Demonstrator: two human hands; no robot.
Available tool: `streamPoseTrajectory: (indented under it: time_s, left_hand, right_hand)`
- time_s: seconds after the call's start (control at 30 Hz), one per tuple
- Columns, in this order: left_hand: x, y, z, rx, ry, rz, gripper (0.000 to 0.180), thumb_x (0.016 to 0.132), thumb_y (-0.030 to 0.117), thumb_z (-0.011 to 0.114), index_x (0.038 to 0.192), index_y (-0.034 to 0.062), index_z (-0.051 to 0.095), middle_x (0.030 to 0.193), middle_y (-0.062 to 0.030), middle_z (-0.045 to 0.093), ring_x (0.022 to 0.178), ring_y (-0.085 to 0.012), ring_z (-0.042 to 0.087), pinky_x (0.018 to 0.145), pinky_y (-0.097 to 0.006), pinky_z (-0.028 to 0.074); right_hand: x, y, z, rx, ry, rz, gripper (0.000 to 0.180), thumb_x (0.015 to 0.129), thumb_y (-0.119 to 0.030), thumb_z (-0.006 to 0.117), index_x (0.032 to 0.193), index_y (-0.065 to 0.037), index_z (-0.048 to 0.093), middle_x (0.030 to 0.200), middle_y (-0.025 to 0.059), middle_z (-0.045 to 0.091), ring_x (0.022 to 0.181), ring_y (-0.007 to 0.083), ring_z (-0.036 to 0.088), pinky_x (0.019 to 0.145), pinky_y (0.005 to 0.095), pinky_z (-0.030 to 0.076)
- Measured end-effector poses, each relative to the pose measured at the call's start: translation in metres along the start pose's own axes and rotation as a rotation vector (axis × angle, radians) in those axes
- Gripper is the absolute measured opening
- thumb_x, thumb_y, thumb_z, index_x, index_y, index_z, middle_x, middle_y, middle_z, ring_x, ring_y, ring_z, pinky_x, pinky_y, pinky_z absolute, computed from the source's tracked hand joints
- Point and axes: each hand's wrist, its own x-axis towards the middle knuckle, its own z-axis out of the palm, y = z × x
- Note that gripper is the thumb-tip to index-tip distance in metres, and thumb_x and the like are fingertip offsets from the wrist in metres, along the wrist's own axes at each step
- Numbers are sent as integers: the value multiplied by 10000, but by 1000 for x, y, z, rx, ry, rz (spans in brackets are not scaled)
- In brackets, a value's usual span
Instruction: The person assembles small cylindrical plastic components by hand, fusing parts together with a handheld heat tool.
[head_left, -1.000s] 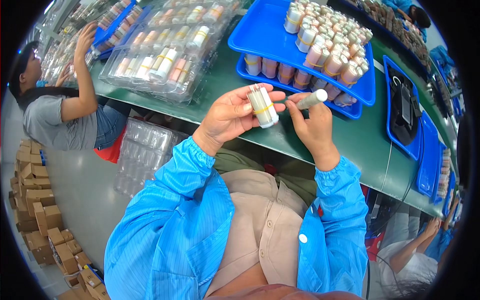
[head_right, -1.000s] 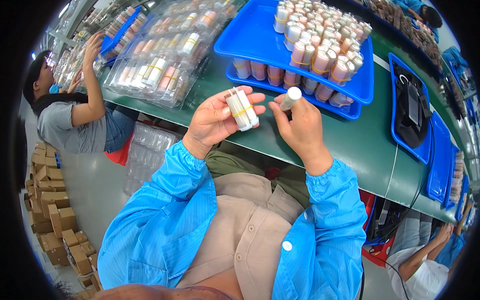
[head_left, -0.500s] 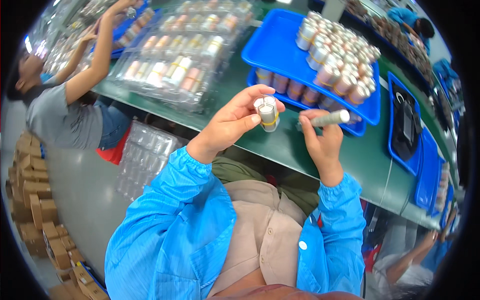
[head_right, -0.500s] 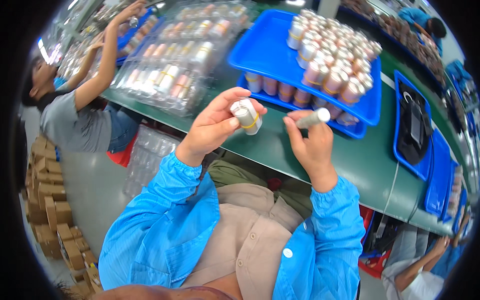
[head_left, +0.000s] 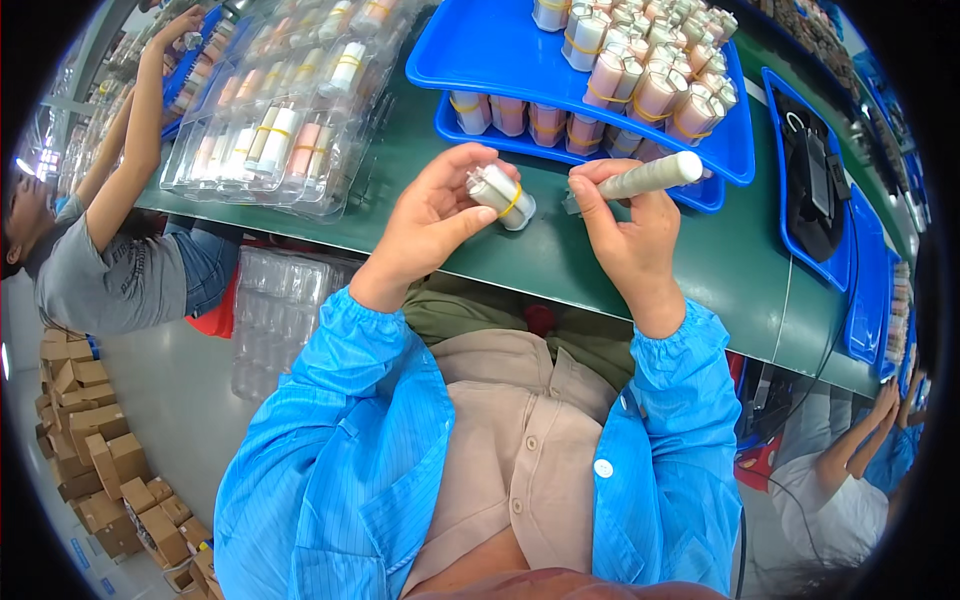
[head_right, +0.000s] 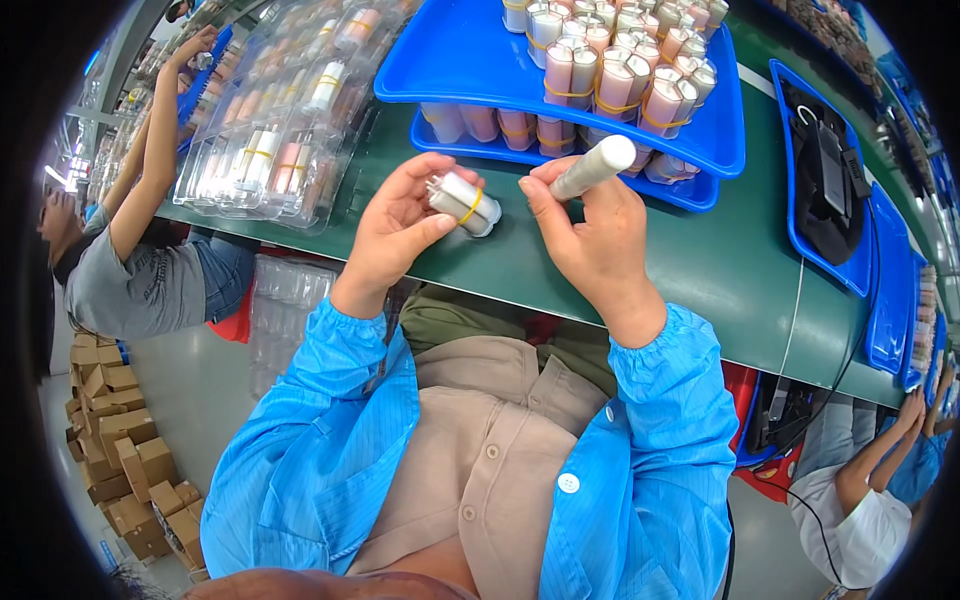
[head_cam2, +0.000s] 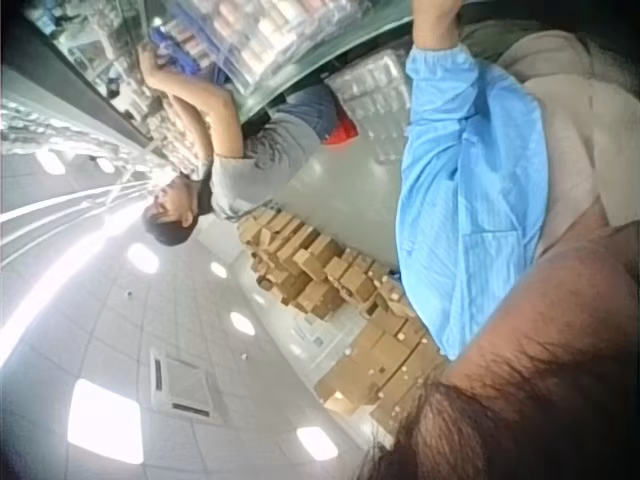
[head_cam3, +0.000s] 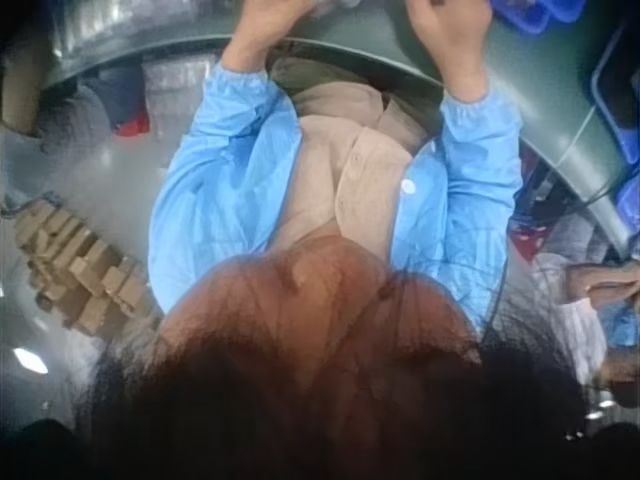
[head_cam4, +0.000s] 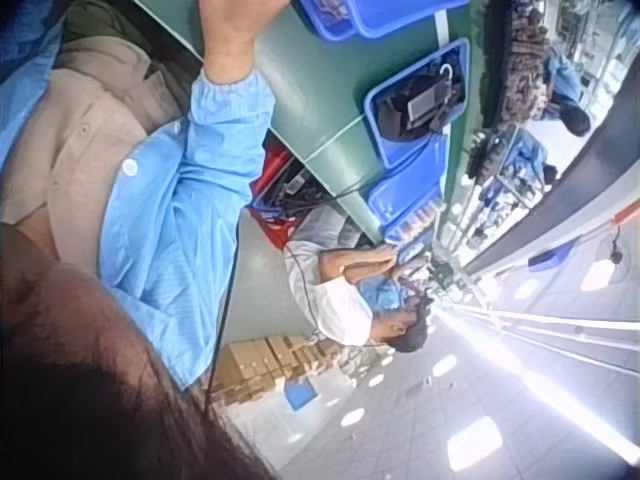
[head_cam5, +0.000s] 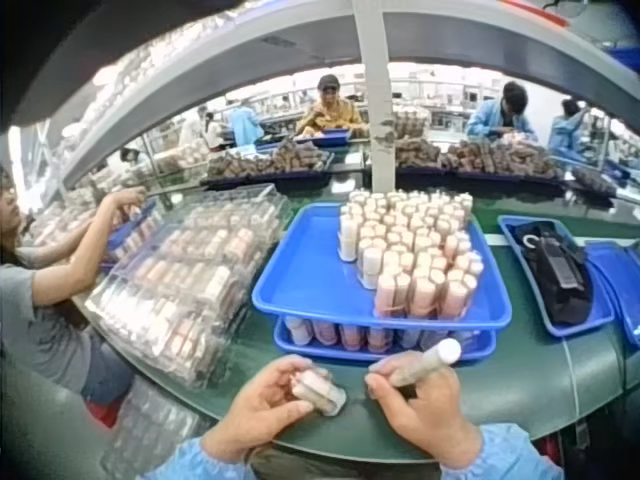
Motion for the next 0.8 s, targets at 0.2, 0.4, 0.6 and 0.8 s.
streamPoseTrajectory:
  time_s: [0.2,0.4,0.6,0.8]
  left_hand:
    - [0,0,-10,-299,-113,48,556,917,43,726,1410,24,469,1362,-193,588,1362,-388,542,1137,-514,462]
    - [0,3,-11,-364,-111,46,577,909,58,742,1414,12,466,1365,-188,578,1354,-400,547,1143,-532,458]
    - [1,3,-10,-380,-107,33,581,908,63,750,1411,0,467,1356,-178,580,1345,-400,556,1122,-521,478]
    - [1,0,7,-416,-111,33,568,877,39,775,1369,38,489,1312,-153,570,1334,-398,559,1135,-528,459]
  right_hand:
    - [0,-4,0,101,14,86,108,913,-85,777,947,-38,686,813,67,723,713,188,705,644,320,533]
    - [1,-3,1,108,17,100,103,916,-87,774,947,-38,689,816,67,725,721,183,707,652,316,535]
    - [-1,-4,-2,105,17,115,99,914,-84,776,932,-33,693,812,67,727,734,167,708,665,311,542]
    - [-62,-39,-26,828,-5,518,97,1000,-28,610,1089,-13,573,943,120,695,820,189,705,719,323,574]
